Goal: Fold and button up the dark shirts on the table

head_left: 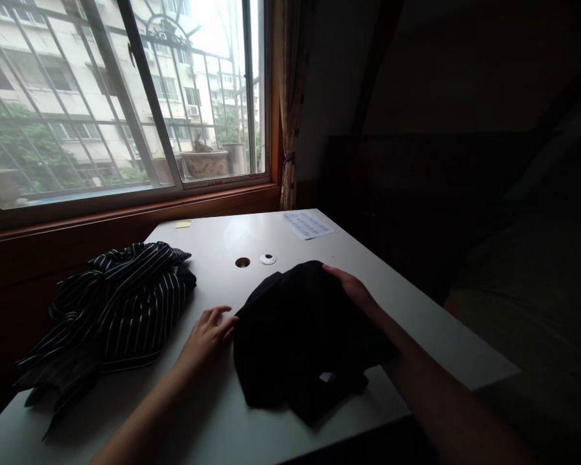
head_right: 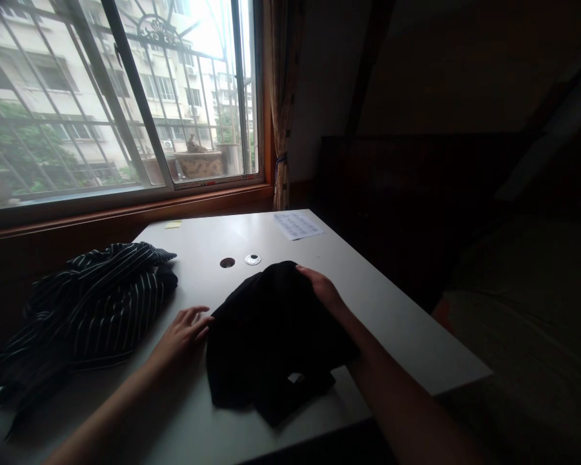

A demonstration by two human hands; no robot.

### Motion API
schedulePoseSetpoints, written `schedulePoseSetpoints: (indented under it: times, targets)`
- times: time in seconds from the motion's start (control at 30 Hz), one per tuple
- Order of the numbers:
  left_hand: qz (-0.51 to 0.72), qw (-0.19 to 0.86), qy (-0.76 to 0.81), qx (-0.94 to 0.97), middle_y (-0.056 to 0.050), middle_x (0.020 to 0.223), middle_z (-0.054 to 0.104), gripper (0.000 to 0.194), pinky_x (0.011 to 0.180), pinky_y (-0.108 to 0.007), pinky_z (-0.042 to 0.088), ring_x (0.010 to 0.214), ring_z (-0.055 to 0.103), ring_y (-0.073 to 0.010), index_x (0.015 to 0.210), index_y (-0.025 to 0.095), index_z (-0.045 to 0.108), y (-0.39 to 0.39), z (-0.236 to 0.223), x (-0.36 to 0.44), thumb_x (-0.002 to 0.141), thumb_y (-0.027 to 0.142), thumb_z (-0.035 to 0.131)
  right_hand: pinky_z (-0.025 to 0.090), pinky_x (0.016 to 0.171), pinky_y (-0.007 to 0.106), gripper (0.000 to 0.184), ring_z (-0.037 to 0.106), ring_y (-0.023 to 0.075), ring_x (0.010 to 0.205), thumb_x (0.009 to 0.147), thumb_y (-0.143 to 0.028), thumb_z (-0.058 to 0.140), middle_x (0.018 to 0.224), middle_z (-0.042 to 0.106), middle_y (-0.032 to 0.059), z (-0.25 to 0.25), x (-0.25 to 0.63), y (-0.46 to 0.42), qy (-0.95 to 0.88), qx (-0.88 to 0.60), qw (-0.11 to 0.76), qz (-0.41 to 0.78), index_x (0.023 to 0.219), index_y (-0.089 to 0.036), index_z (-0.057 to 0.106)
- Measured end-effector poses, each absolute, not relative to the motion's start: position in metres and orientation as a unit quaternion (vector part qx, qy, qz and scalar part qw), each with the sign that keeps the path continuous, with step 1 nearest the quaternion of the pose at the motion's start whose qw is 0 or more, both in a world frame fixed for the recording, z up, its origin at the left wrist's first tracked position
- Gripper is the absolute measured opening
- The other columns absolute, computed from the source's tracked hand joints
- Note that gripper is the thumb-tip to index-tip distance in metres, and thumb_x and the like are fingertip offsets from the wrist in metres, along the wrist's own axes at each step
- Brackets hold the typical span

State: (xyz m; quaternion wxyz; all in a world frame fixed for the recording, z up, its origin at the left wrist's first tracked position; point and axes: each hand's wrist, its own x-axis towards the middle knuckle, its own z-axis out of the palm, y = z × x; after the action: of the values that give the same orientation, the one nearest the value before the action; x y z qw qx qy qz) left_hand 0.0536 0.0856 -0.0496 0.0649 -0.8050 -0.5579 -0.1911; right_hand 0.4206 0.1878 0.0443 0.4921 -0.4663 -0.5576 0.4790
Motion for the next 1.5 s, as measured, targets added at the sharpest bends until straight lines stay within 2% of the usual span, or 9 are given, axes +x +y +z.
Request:
schedulePoseSetpoints:
  times: [0.23, 0.4, 0.5, 0.63, 0.83, 0.93, 1.07, 1.27, 1.5]
  targets:
    - [-0.181, 0.040, -0.541, -0.821, -0.007, 0.119, 0.064, 0.019, 0.091, -0.043, 0.051, 0.107, 0.056, -0.0274, 0.111, 0.025, 0.061, 0.085, -0.038, 0.058, 0.097, 0.021, 0.049, 0.057, 0.075, 0.028, 0.021, 0.070, 0.0200, 0.088, 0.081, -0.039, 0.071, 0.099, 0.076, 0.0057, 0.044, 0.459, 0.184, -0.496, -0.492, 0.497, 0.514, 0.091, -0.020, 0.075]
    - [-0.243, 0.006, -0.545, -0.803, -0.008, 0.115, 0.064, 0.026, 0.089, -0.039, 0.050, 0.107, 0.056, -0.0253, 0.112, 0.023, 0.056, 0.083, -0.029, 0.053, 0.099, 0.013, 0.036, 0.025, 0.037, 0.020, 0.030, 0.036, 0.0043, 0.039, 0.077, -0.045, 0.070, 0.072, 0.068, 0.0017, 0.030, 0.466, 0.193, -0.555, -0.510, 0.460, 0.470, 0.087, -0.016, 0.070]
    - [-0.273, 0.017, -0.560, -0.782, -0.009, 0.112, 0.064, 0.025, 0.087, -0.040, 0.051, 0.104, 0.057, -0.0255, 0.112, 0.022, 0.054, 0.084, -0.030, 0.046, 0.102, 0.018, 0.032, 0.022, 0.038, 0.022, 0.031, 0.032, 0.0051, 0.039, 0.082, -0.046, 0.062, 0.067, 0.062, -0.0006, 0.031, 0.464, 0.194, -0.564, -0.527, 0.489, 0.407, 0.087, -0.017, 0.069]
    - [-0.292, 0.031, -0.584, -0.757, -0.009, 0.111, 0.064, 0.023, 0.083, -0.040, 0.053, 0.099, 0.059, -0.0258, 0.112, 0.022, 0.055, 0.088, -0.035, 0.036, 0.102, 0.024, 0.033, 0.046, 0.059, 0.028, 0.035, 0.056, 0.0152, 0.061, 0.090, -0.049, 0.053, 0.075, 0.067, 0.0037, 0.045, 0.448, 0.171, -0.666, -0.535, 0.442, 0.275, 0.089, -0.019, 0.071]
    - [-0.340, 0.070, -0.583, -0.735, -0.010, 0.127, 0.060, 0.024, 0.095, -0.047, 0.051, 0.115, 0.057, -0.0280, 0.121, 0.023, 0.056, 0.085, -0.029, 0.039, 0.102, 0.029, 0.043, 0.038, 0.108, 0.048, 0.070, 0.044, 0.0328, 0.132, 0.070, -0.052, 0.080, 0.148, 0.049, 0.0030, 0.043, 0.417, 0.132, -0.853, -0.425, 0.241, 0.183, 0.135, -0.037, 0.058]
    - [-0.354, 0.087, -0.546, -0.754, -0.010, 0.127, 0.059, 0.028, 0.099, -0.048, 0.049, 0.117, 0.056, -0.0274, 0.126, 0.025, 0.056, 0.074, -0.017, 0.055, 0.099, 0.027, 0.049, 0.039, 0.108, 0.047, 0.075, 0.053, 0.0303, 0.125, 0.071, -0.038, 0.080, 0.140, 0.058, 0.0037, 0.026, 0.411, 0.136, -0.846, -0.447, 0.204, 0.205, 0.141, -0.037, 0.053]
    - [-0.308, 0.010, -0.389, -0.868, -0.009, 0.126, 0.062, 0.030, 0.106, -0.045, 0.046, 0.127, 0.050, -0.0269, 0.125, 0.026, 0.060, 0.051, 0.002, 0.092, 0.096, 0.022, 0.055, 0.045, 0.101, 0.041, 0.036, 0.065, 0.0261, 0.107, 0.080, -0.022, 0.065, 0.113, 0.073, 0.0051, 0.006, 0.412, 0.158, -0.797, -0.484, 0.263, 0.247, 0.114, -0.028, 0.074]
    - [-0.187, -0.122, -0.243, -0.944, -0.009, 0.133, 0.060, 0.066, 0.101, -0.044, 0.049, 0.119, 0.054, -0.0280, 0.142, 0.030, 0.049, 0.029, 0.011, 0.133, 0.081, 0.043, 0.073, 0.049, 0.096, 0.041, 0.028, 0.070, 0.0260, 0.094, 0.076, -0.035, 0.067, 0.095, 0.077, 0.0052, -0.009, 0.428, 0.192, -0.650, -0.534, 0.365, 0.398, 0.096, -0.019, 0.078]
    - [-0.151, 0.026, -0.324, -0.934, -0.006, 0.104, 0.067, 0.015, 0.091, -0.040, 0.048, 0.094, 0.061, -0.0213, 0.099, 0.023, 0.065, 0.047, -0.004, 0.111, 0.096, 0.018, 0.052, 0.056, 0.084, 0.037, 0.039, 0.071, 0.0231, 0.087, 0.072, -0.034, 0.074, 0.097, 0.077, 0.0057, 0.005, 0.449, 0.200, -0.507, -0.497, 0.467, 0.527, 0.109, -0.020, 0.074]
